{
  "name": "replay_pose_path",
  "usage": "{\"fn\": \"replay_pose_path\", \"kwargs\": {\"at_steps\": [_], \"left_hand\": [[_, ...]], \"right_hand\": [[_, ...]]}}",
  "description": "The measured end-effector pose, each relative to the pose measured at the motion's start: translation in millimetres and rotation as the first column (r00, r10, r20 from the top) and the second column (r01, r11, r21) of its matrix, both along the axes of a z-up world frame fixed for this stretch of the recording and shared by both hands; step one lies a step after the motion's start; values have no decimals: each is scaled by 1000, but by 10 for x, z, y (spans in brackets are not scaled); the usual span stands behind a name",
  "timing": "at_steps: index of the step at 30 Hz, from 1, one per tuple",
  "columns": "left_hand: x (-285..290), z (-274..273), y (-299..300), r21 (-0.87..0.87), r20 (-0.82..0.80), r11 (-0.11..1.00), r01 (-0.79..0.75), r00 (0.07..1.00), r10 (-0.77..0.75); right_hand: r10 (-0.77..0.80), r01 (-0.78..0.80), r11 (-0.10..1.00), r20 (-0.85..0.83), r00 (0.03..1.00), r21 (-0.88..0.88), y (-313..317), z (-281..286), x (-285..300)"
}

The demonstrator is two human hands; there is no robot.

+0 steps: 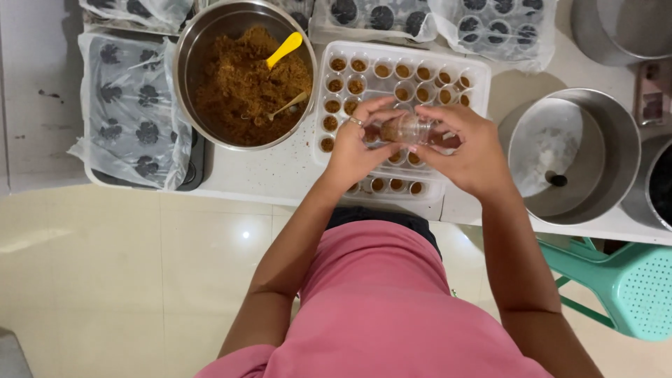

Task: Filling small plastic containers with a brown dessert mixture and placing them in a tray.

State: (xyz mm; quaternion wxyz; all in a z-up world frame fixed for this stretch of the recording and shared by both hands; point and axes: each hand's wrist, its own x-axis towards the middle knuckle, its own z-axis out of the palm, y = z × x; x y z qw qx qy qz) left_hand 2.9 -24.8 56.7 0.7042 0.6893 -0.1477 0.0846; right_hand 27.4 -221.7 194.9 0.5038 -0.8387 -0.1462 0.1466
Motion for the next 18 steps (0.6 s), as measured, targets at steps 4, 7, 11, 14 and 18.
{"fn": "replay_pose_path", "kwargs": {"at_steps": [4,7,11,14,18], "left_hand": [[5,-86,-79,-291,-177,940,178,956,-235],[39,123,-159,-575,-144,796,189,934,-326],[125,471,-132,-936,-182,350,39,796,-577],[145,218,-127,-941,-220,338,-13,783,-582],[231,-382,-254,-865,-266,501,25,824,-500]], "right_hand": [[33,-30,996,-37,999,83,-119,-41,43],[66,-63,988,-16,998,140,-93,-4,42],[66,-69,997,125,990,21,-44,92,18],[90,-92,996,162,983,8,-78,135,25],[124,-127,992,110,986,17,-56,150,-7]]}}
